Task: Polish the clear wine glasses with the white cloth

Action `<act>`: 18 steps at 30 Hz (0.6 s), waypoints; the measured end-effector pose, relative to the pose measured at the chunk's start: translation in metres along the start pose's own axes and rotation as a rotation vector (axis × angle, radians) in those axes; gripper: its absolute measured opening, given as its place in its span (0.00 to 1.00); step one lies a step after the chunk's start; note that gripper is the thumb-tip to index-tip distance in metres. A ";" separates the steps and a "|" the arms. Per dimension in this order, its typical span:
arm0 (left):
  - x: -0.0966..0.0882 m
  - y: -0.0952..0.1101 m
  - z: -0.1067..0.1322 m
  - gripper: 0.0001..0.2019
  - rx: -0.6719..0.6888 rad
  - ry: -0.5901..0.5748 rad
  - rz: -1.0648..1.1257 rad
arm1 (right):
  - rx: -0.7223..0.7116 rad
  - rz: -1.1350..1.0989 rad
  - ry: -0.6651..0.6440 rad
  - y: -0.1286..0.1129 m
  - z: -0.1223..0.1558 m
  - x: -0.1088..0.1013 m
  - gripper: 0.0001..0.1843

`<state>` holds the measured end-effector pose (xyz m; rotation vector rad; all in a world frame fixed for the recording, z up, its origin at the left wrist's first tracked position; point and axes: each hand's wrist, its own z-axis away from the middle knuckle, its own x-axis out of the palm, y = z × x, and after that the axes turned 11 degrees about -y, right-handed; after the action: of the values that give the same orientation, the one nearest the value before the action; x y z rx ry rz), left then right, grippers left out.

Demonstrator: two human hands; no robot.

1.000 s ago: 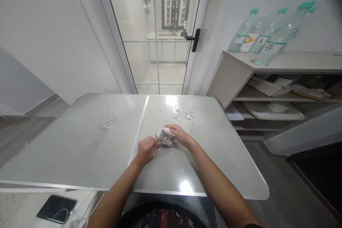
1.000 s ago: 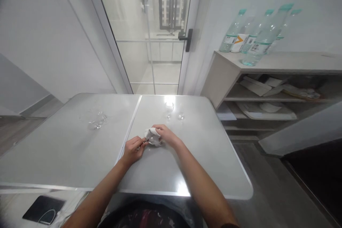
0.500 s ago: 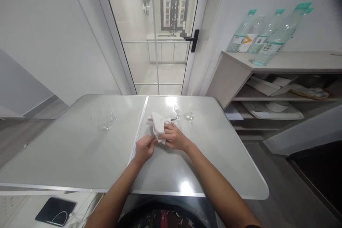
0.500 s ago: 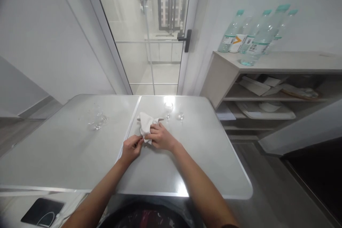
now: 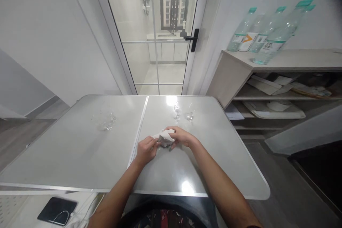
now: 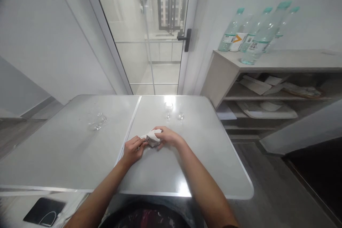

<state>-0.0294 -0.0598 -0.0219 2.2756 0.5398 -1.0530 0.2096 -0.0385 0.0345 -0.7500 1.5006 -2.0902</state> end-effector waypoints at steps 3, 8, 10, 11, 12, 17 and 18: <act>0.000 -0.001 -0.001 0.04 -0.018 0.030 0.012 | -0.126 0.186 0.064 -0.003 0.000 0.001 0.16; 0.000 -0.003 0.000 0.05 -0.033 0.007 0.018 | -0.536 0.648 0.110 -0.007 -0.003 0.005 0.10; 0.000 -0.003 0.001 0.08 -0.050 0.018 0.026 | -0.625 0.800 0.093 -0.005 -0.005 0.006 0.10; 0.001 -0.003 0.001 0.09 -0.062 0.030 0.033 | -0.653 0.863 0.086 -0.004 -0.005 0.006 0.12; 0.001 -0.004 0.001 0.11 -0.074 0.043 0.040 | -0.666 0.900 0.097 -0.003 -0.006 0.007 0.14; 0.002 -0.006 0.004 0.05 -0.089 0.062 0.059 | -0.441 0.619 0.255 -0.002 -0.007 0.013 0.24; 0.002 -0.006 0.004 0.05 -0.086 0.061 0.059 | -0.365 0.513 0.241 -0.002 -0.007 0.013 0.24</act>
<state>-0.0339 -0.0579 -0.0271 2.2406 0.5294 -0.9169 0.1950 -0.0411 0.0367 -0.1890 1.9868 -1.5800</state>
